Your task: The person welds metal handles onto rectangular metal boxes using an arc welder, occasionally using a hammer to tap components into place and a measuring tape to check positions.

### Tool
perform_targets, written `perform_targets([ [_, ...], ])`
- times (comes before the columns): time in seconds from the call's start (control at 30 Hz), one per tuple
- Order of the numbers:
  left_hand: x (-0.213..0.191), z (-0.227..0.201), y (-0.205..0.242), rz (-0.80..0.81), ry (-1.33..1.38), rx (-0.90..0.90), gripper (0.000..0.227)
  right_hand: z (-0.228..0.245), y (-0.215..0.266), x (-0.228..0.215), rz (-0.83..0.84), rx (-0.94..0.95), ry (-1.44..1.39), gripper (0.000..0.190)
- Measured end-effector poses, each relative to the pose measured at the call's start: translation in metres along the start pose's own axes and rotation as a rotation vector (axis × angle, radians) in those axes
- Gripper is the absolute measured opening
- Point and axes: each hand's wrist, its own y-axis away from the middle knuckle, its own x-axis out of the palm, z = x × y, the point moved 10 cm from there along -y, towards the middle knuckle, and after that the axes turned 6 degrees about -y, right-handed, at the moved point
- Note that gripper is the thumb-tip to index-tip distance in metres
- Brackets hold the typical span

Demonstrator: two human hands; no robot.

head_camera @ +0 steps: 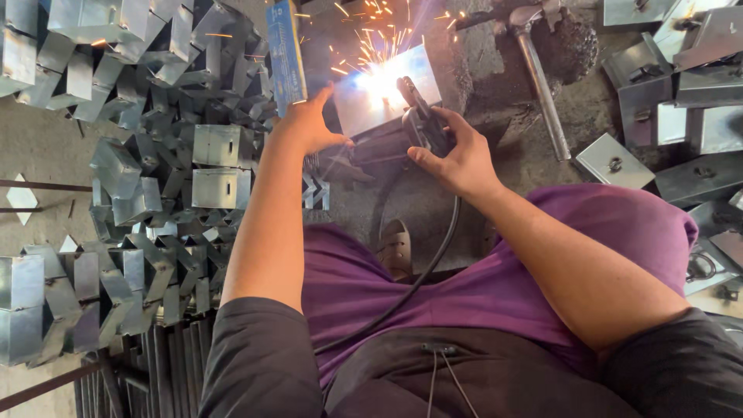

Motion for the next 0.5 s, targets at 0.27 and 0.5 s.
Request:
perform_targets([
  [0.27,-0.010,-0.007,0.010,-0.014,-0.009,-0.009,0.123,0.003,-0.002,0.000,0.012,-0.029,0.064,0.080],
  [0.5,-0.012,-0.013,0.014,-0.017,-0.066,0.024,0.121,0.002,-0.003,0.002,0.012,-0.025,0.129,0.080],
])
